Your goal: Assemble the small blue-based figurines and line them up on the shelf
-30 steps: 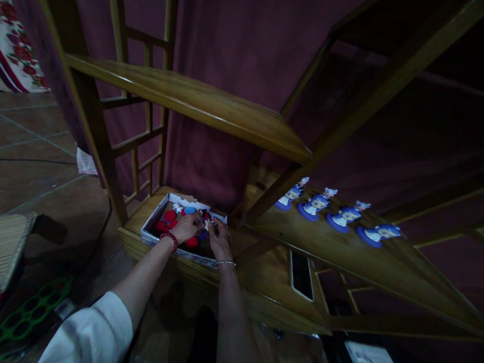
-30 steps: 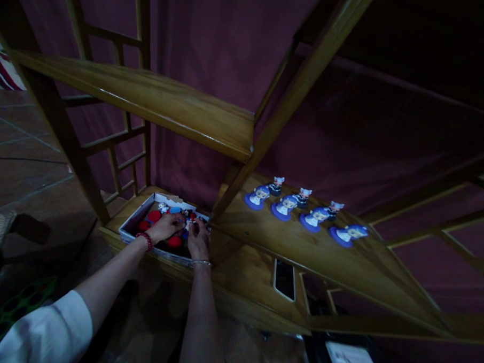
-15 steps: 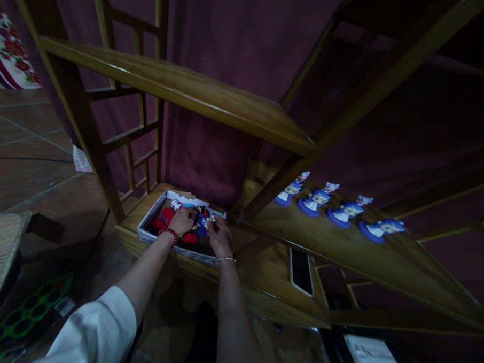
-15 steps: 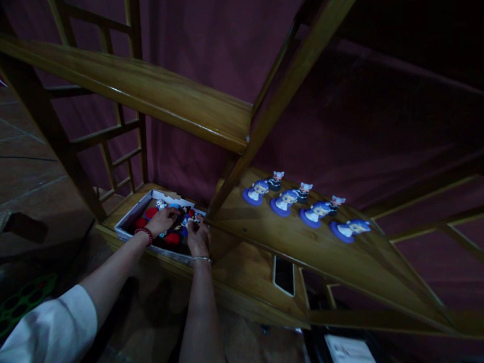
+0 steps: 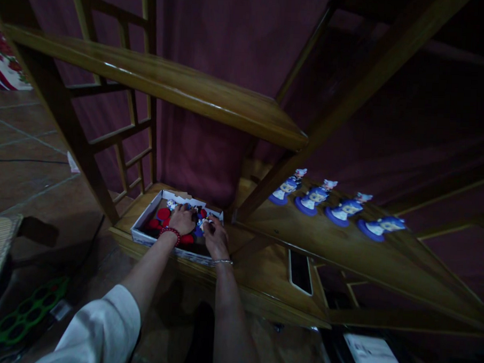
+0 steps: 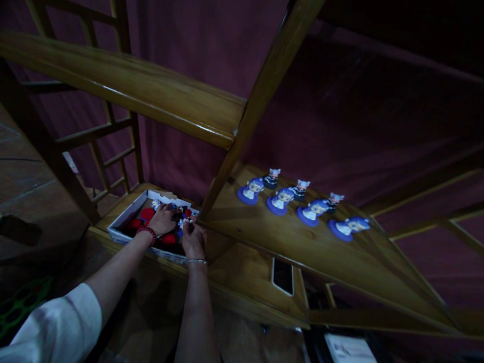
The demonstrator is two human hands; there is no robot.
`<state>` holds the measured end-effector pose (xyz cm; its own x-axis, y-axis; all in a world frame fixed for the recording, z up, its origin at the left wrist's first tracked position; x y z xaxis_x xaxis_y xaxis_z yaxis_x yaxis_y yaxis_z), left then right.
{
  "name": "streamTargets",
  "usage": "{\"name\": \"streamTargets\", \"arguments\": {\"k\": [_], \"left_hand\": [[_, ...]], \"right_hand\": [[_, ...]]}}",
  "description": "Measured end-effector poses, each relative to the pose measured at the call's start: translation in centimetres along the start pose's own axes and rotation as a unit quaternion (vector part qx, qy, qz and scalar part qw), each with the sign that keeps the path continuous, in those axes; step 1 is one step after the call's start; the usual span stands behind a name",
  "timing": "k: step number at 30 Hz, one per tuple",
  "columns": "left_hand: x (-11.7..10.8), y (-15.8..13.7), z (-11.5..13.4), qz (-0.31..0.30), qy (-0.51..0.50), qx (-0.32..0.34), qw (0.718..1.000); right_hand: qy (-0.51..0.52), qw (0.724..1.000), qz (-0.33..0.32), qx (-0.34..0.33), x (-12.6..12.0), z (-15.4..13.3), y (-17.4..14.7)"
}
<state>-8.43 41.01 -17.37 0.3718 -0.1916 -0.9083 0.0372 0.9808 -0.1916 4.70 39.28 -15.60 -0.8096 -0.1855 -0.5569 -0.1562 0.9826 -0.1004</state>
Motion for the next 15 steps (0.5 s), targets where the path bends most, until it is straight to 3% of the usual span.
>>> {"name": "streamTargets", "arguments": {"k": [10, 15], "left_hand": [[1.6, 0.8, -0.7, -0.033, 0.028, 0.0, 0.999], [1.4, 0.0, -2.3, -0.031, -0.026, -0.094, 0.995]], "right_hand": [[-0.013, 1.0, 0.012, -0.001, -0.3, -0.4, -0.4], [-0.013, 1.0, 0.01, -0.007, -0.2, -0.5, -0.4]]}}
Point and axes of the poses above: each hand's wrist, its own y-axis towards the middle knuckle, its own x-axis out of the palm, z = x × y, the point moved 10 cm from there along y, towards the middle knuckle, and after that the axes turned 9 degrees about -z, right-handed, at the moved point
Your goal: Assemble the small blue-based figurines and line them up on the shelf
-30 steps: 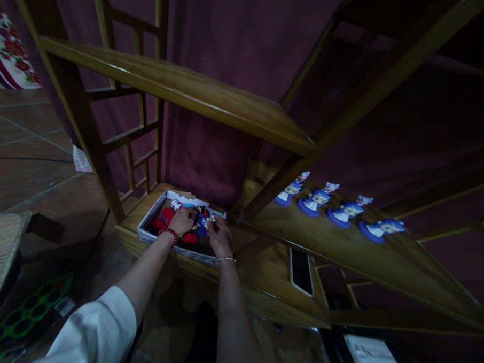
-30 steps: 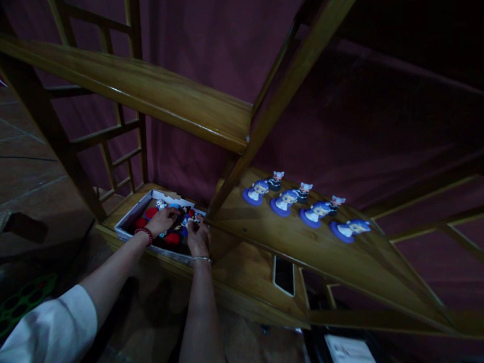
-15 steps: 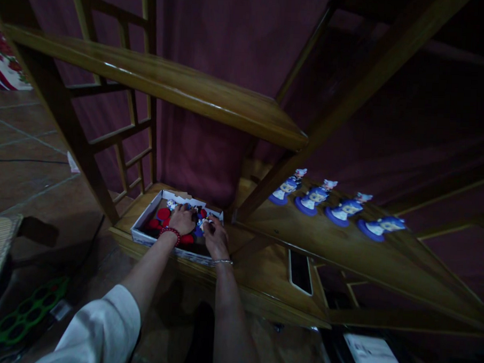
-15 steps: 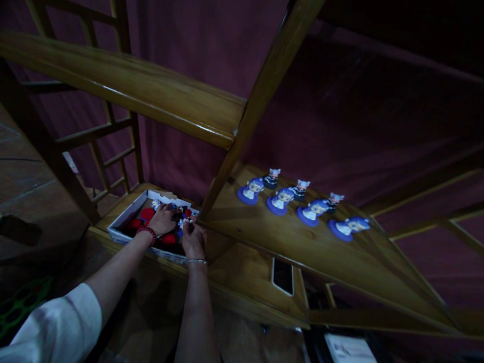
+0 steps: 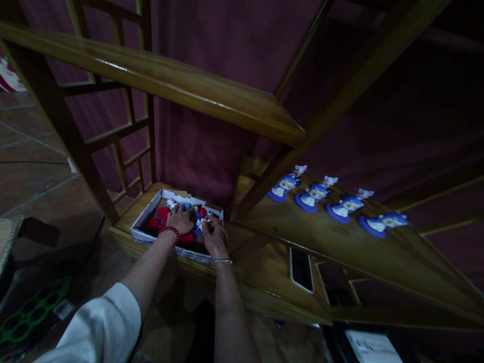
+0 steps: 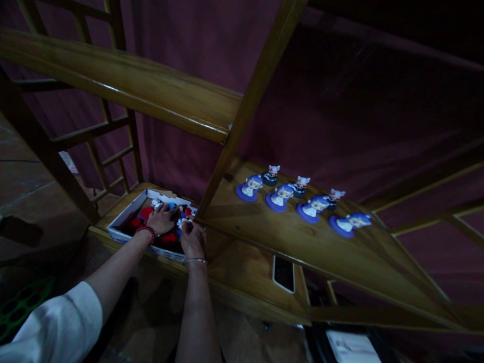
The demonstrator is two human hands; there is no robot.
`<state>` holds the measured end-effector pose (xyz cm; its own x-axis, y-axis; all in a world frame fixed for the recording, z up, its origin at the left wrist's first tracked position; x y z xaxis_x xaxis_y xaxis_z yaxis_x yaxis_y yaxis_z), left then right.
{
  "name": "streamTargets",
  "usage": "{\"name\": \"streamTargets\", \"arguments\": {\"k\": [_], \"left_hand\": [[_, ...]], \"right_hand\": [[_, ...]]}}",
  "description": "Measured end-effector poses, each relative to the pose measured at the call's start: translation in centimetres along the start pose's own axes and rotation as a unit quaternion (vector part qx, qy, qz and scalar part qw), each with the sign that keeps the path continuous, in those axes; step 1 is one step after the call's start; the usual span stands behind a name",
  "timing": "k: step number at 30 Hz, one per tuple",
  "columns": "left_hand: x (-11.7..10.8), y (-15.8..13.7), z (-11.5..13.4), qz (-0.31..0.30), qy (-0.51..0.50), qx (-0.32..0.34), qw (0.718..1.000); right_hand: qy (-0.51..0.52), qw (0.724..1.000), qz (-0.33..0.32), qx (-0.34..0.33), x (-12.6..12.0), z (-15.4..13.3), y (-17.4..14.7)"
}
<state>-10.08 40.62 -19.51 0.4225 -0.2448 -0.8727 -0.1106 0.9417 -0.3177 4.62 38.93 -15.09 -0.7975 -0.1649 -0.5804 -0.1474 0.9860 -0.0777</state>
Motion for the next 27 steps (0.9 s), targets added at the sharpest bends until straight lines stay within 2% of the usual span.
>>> {"name": "streamTargets", "arguments": {"k": [11, 17, 27], "left_hand": [[-1.1, -0.9, 0.5, 0.007, -0.003, 0.007, 1.0], [-1.7, -1.0, 0.5, 0.015, -0.016, 0.005, 1.0], [-3.5, -1.5, -1.3, 0.047, -0.032, -0.042, 0.997]], "right_hand": [[0.009, 1.0, -0.013, 0.015, 0.1, 0.2, 0.0], [0.001, 1.0, 0.003, 0.009, -0.2, 0.1, -0.1], [0.012, 1.0, 0.002, -0.008, 0.0, 0.3, 0.1]]}}
Point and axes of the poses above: each hand's wrist, its own y-axis towards the middle knuckle, its own x-axis out of the palm, z = x × y, the point moved 10 cm from there along y, towards the middle knuckle, and after that the axes turned 9 degrees about -z, right-handed, at the moved point
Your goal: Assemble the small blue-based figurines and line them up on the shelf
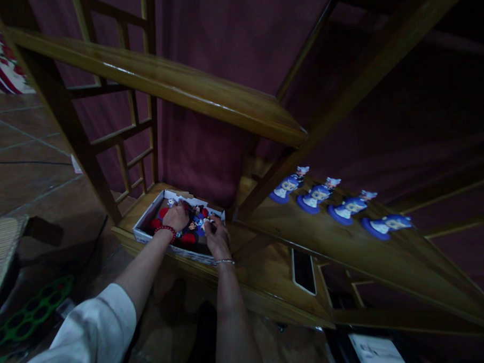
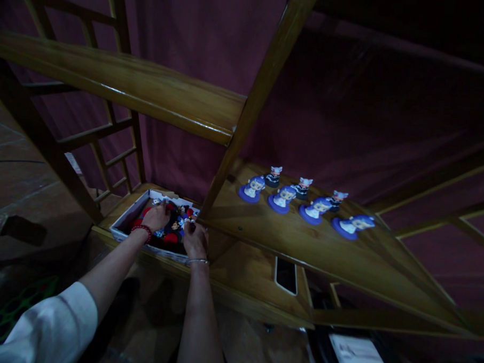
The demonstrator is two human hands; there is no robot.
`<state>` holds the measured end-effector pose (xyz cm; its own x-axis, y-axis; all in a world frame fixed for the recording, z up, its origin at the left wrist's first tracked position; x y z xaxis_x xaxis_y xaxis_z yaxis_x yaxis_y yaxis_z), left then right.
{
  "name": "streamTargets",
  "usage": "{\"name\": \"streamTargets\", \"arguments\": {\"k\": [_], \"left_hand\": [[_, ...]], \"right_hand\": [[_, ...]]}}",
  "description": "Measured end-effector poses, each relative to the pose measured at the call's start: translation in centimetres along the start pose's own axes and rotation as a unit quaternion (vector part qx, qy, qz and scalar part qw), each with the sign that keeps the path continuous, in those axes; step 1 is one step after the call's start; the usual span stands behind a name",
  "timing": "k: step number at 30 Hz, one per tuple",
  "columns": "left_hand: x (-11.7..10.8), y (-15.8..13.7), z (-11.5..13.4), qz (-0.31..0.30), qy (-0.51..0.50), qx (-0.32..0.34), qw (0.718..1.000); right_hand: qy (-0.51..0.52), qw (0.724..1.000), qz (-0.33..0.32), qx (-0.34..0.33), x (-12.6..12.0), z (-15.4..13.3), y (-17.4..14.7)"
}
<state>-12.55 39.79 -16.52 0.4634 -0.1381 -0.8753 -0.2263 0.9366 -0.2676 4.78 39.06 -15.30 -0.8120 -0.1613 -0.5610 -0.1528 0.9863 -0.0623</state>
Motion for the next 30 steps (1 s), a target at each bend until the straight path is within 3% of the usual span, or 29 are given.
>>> {"name": "streamTargets", "arguments": {"k": [14, 30], "left_hand": [[0.2, 0.7, -1.4, 0.016, -0.045, -0.006, 0.999], [0.1, 0.6, -1.3, 0.023, -0.044, 0.004, 0.999]], "right_hand": [[-0.007, 1.0, 0.003, 0.001, 0.0, 0.1, 0.0], [-0.003, 1.0, -0.01, 0.007, 0.1, -0.1, 0.0]]}}
Point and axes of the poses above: each hand's wrist, its own y-axis towards the middle knuckle, its own x-axis out of the palm, z = x × y, the point moved 10 cm from there along y, towards the middle knuckle, and after that the axes turned 9 degrees about -z, right-handed, at the moved point
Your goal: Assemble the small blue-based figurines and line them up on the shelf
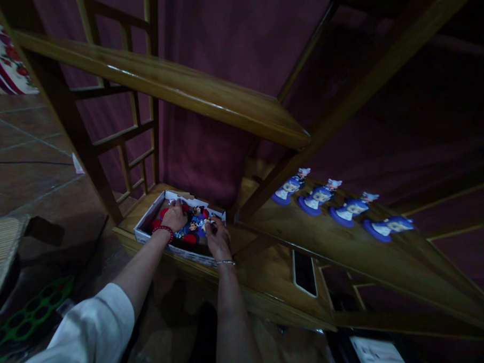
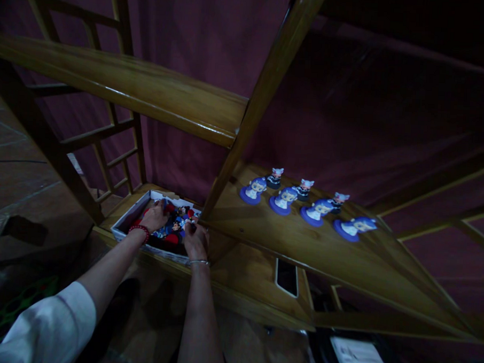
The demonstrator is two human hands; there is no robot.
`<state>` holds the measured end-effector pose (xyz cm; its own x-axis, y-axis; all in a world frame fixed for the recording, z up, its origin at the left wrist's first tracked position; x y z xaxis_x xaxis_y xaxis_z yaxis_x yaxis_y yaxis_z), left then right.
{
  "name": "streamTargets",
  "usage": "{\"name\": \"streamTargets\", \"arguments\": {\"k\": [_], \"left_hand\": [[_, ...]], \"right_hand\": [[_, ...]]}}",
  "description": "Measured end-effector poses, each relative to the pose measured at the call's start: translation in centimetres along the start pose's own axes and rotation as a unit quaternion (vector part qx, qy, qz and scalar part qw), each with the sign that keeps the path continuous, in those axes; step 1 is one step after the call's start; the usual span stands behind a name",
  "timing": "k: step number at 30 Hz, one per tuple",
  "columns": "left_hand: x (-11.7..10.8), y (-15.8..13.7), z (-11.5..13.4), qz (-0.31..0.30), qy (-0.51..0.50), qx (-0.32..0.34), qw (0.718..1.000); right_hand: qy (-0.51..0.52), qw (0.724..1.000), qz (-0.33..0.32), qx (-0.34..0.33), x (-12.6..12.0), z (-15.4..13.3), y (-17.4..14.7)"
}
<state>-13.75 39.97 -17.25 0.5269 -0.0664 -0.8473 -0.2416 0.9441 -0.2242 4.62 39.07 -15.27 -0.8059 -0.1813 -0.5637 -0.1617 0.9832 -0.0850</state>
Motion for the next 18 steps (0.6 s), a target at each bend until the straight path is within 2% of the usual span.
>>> {"name": "streamTargets", "arguments": {"k": [10, 18], "left_hand": [[0.0, -0.2, 0.5, -0.012, 0.017, 0.008, 1.0], [0.5, 0.8, -0.6, -0.026, -0.024, -0.005, 0.999]], "right_hand": [[-0.014, 1.0, -0.014, 0.004, 0.1, -0.1, 0.0], [0.012, 1.0, -0.002, -0.001, 0.3, 0.5, 0.3]]}}
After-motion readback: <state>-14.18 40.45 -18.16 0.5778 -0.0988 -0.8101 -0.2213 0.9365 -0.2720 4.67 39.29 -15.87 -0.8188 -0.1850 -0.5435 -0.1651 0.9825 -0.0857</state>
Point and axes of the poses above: each hand's wrist, its own y-axis towards the middle knuckle, its own x-axis out of the palm, z = x × y, the point moved 10 cm from there along y, towards the middle knuckle, and after that the axes turned 9 degrees about -z, right-handed, at the moved point
